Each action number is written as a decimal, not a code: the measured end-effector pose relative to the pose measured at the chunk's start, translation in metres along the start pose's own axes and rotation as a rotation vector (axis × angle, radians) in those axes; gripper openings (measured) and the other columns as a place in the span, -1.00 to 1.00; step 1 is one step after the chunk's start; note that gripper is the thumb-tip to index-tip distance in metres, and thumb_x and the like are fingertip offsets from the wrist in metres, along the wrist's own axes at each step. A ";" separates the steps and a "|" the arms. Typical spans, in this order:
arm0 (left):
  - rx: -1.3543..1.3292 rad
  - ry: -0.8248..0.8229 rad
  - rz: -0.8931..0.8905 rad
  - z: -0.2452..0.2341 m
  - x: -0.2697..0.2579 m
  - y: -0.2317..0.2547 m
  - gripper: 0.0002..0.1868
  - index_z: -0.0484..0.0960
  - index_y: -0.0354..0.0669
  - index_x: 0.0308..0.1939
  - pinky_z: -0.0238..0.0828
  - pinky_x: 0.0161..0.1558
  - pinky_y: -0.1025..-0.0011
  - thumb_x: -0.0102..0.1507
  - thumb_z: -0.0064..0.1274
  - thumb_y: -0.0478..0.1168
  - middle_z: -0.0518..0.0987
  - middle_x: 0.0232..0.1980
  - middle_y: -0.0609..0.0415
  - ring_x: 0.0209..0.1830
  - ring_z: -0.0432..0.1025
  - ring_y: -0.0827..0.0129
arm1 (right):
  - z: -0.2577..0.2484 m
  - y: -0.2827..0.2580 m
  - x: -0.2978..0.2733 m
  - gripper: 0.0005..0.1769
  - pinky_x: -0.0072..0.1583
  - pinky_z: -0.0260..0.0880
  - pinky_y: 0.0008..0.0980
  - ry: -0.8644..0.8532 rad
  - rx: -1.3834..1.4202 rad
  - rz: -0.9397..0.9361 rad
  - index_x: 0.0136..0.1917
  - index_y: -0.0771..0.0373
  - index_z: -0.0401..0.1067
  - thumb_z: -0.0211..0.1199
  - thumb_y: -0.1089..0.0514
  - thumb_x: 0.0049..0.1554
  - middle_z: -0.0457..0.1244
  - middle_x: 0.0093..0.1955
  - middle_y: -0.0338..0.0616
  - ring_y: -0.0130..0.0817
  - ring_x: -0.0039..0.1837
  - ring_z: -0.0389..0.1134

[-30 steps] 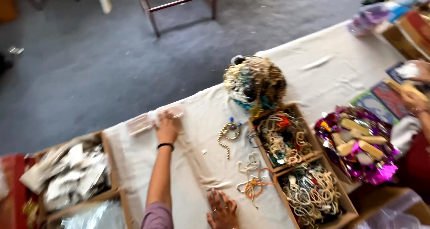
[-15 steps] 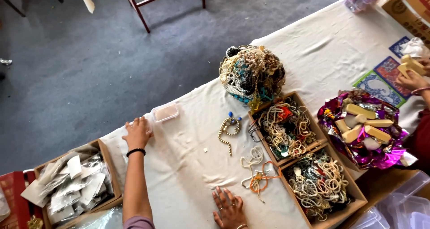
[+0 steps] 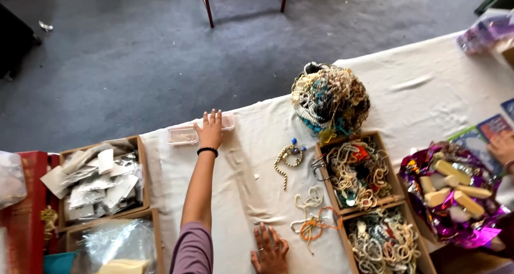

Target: The person is packing various jewelry items into small plastic boxes and cloth bags.

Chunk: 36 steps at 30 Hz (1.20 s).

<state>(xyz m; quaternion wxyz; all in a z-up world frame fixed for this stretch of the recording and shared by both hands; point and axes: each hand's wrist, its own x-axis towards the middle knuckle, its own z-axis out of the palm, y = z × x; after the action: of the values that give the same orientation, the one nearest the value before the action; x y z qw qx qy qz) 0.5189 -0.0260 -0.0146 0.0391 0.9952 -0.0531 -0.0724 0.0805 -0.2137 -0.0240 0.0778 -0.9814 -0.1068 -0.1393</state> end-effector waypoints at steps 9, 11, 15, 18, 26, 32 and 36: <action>0.233 0.222 0.026 0.035 -0.004 -0.019 -0.41 0.22 0.26 0.56 -0.07 0.40 -0.45 0.43 -0.09 -0.14 0.23 0.58 0.25 0.63 0.04 0.19 | 0.025 0.007 -0.002 -0.10 0.23 0.03 0.09 0.170 -0.076 -0.067 0.56 0.09 0.14 0.05 -0.32 0.05 0.01 0.60 -0.09 -0.15 0.48 0.06; 0.173 0.122 0.023 -0.001 -0.023 -0.029 -0.27 0.19 0.23 0.56 -0.08 0.41 -0.41 0.30 0.05 -0.05 0.19 0.60 0.27 0.64 0.00 0.18 | 0.023 0.009 -0.003 -0.10 0.22 0.03 0.11 0.152 -0.069 -0.062 0.56 0.10 0.15 0.06 -0.32 0.05 0.02 0.59 -0.08 -0.13 0.48 0.05; 0.156 0.162 -0.014 0.010 -0.020 -0.089 0.07 0.16 0.43 0.56 -0.10 0.32 -0.44 0.02 0.39 0.00 0.17 0.60 0.24 0.63 -0.05 0.10 | 0.023 0.007 -0.008 -0.09 0.21 0.04 0.15 0.081 -0.044 -0.054 0.55 0.12 0.15 0.10 -0.32 0.04 0.02 0.59 -0.04 -0.08 0.50 0.02; 0.008 0.036 -0.131 -0.022 -0.033 -0.106 0.09 0.16 0.44 0.53 -0.09 0.34 -0.54 0.00 0.44 0.05 0.14 0.61 0.26 0.65 -0.07 0.07 | 0.039 0.009 -0.013 -0.05 0.21 0.03 0.12 0.102 -0.063 -0.031 0.57 0.08 0.14 0.14 -0.35 0.01 0.01 0.60 -0.08 -0.11 0.51 0.01; 0.019 -0.072 -0.211 -0.029 -0.033 -0.108 0.07 0.25 0.39 0.53 0.05 0.29 -0.54 -0.02 0.48 0.06 0.22 0.60 0.23 0.61 0.02 -0.08 | 0.037 0.008 -0.012 -0.03 0.22 0.02 0.11 0.123 -0.119 -0.038 0.56 0.04 0.16 0.20 -0.39 0.00 -0.01 0.62 -0.11 -0.12 0.52 -0.01; 0.045 -0.116 -0.015 -0.044 -0.026 -0.060 0.34 0.06 0.47 0.56 0.00 0.30 -0.49 -0.19 0.58 0.03 0.11 0.60 0.29 0.62 -0.06 0.04 | 0.022 0.004 -0.008 -0.04 0.23 0.03 0.12 0.074 -0.101 -0.031 0.57 0.06 0.15 0.20 -0.37 0.02 -0.03 0.63 -0.09 -0.11 0.52 -0.02; 0.039 -0.153 -0.036 -0.023 -0.016 -0.051 0.17 0.12 0.45 0.55 0.01 0.31 -0.51 -0.05 0.50 0.11 0.17 0.59 0.33 0.62 0.00 0.14 | 0.022 0.004 -0.010 -0.05 0.24 0.03 0.14 0.042 -0.078 -0.023 0.57 0.07 0.14 0.20 -0.34 0.03 -0.05 0.64 -0.08 -0.11 0.53 -0.03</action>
<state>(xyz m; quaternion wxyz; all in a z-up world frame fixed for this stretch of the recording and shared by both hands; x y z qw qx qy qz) 0.5117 0.0276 0.0060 0.0144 0.9881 -0.0394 -0.1479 0.0776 -0.2151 -0.0478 0.0399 -0.9793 -0.1107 -0.1646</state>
